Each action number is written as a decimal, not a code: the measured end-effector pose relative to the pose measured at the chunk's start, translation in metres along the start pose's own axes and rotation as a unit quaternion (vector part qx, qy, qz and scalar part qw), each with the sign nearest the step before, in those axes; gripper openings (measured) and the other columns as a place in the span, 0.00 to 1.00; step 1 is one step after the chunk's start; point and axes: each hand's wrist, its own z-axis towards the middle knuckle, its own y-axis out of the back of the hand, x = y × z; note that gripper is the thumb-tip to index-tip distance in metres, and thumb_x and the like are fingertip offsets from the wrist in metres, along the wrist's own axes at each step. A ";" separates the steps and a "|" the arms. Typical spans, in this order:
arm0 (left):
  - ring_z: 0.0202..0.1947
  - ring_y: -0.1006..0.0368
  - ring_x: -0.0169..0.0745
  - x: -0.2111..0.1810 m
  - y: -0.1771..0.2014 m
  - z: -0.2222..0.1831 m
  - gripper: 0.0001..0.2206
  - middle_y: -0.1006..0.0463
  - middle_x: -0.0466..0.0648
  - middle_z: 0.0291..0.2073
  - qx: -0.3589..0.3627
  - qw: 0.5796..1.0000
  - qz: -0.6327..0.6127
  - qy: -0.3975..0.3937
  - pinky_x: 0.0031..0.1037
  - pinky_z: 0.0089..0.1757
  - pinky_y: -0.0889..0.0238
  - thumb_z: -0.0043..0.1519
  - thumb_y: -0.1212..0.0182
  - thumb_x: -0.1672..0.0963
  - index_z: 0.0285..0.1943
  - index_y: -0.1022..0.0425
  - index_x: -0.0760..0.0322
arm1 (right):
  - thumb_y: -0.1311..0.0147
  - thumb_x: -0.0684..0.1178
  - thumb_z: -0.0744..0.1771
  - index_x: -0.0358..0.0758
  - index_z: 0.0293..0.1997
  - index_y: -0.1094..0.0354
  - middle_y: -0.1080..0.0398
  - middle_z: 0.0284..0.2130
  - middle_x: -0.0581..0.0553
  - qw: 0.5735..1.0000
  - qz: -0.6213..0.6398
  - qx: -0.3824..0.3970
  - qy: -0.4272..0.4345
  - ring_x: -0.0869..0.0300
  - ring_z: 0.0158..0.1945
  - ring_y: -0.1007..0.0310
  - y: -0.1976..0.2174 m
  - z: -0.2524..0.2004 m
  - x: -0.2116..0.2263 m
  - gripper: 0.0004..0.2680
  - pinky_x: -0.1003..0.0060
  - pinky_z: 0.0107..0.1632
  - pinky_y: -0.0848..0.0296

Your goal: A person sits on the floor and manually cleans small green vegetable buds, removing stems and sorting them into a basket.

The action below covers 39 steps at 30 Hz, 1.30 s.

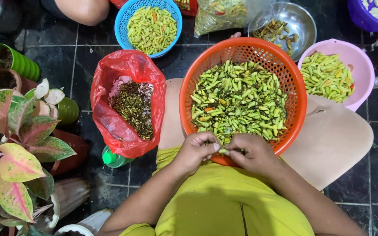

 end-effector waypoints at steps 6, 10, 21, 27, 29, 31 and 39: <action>0.13 0.40 0.24 -0.019 0.001 -0.015 0.02 0.33 0.45 0.16 0.061 0.997 -0.006 0.041 0.13 0.17 0.49 0.60 0.36 0.63 0.37 0.25 0.70 | 0.38 0.39 0.63 0.35 0.31 0.26 0.33 0.15 0.48 0.979 0.178 0.100 -0.017 0.61 0.20 0.36 0.000 -0.011 -0.024 0.02 0.63 0.27 0.32; 0.18 0.39 0.26 -0.031 0.012 -0.011 0.03 0.34 0.46 0.21 0.013 0.993 -0.114 0.023 0.12 0.19 0.47 0.65 0.45 0.60 0.42 0.29 0.68 | 0.43 0.46 0.65 0.32 0.36 0.34 0.36 0.15 0.47 0.860 0.496 0.103 -0.066 0.63 0.14 0.41 -0.017 -0.019 -0.076 0.07 0.69 0.18 0.41; 0.21 0.40 0.35 -0.031 0.045 -0.005 0.11 0.39 0.52 0.26 -0.022 0.976 -0.187 -0.110 0.18 0.20 0.47 0.66 0.51 0.55 0.35 0.37 0.68 | 0.45 0.43 0.66 0.29 0.45 0.33 0.36 0.18 0.44 0.915 0.361 -0.023 -0.178 0.64 0.16 0.37 -0.026 0.054 -0.055 0.07 0.73 0.15 0.39; 0.21 0.37 0.37 -0.033 0.042 -0.007 0.08 0.35 0.53 0.28 -0.055 0.979 -0.157 -0.118 0.18 0.20 0.46 0.66 0.49 0.57 0.38 0.34 0.68 | 0.48 0.47 0.69 0.39 0.53 0.28 0.23 0.35 0.34 0.958 -0.204 0.065 -0.192 0.41 0.40 0.20 -0.039 0.077 -0.007 0.09 0.49 0.42 0.24; 0.21 0.35 0.36 -0.033 0.040 -0.009 0.07 0.33 0.53 0.29 -0.066 0.981 -0.141 -0.119 0.18 0.20 0.46 0.66 0.48 0.57 0.38 0.33 0.68 | 0.51 0.51 0.70 0.40 0.53 0.31 0.23 0.34 0.37 0.939 -0.275 0.104 -0.179 0.44 0.38 0.20 -0.043 0.075 -0.019 0.09 0.51 0.41 0.24; 0.21 0.33 0.35 -0.034 0.040 -0.007 0.08 0.32 0.52 0.28 -0.082 0.982 -0.122 -0.116 0.16 0.20 0.46 0.67 0.47 0.57 0.38 0.32 0.67 | 0.51 0.54 0.70 0.40 0.49 0.33 0.24 0.32 0.33 0.920 -0.339 0.114 -0.161 0.39 0.38 0.21 -0.045 0.072 -0.034 0.10 0.44 0.40 0.26; 0.31 0.31 0.34 -0.040 0.018 -0.004 0.07 0.26 0.51 0.32 -0.085 0.986 0.030 -0.141 0.18 0.31 0.39 0.61 0.34 0.60 0.44 0.27 0.69 | 0.48 0.44 0.69 0.36 0.39 0.31 0.36 0.14 0.45 0.990 0.038 -0.010 -0.133 0.58 0.22 0.38 -0.008 0.032 -0.018 0.04 0.62 0.32 0.33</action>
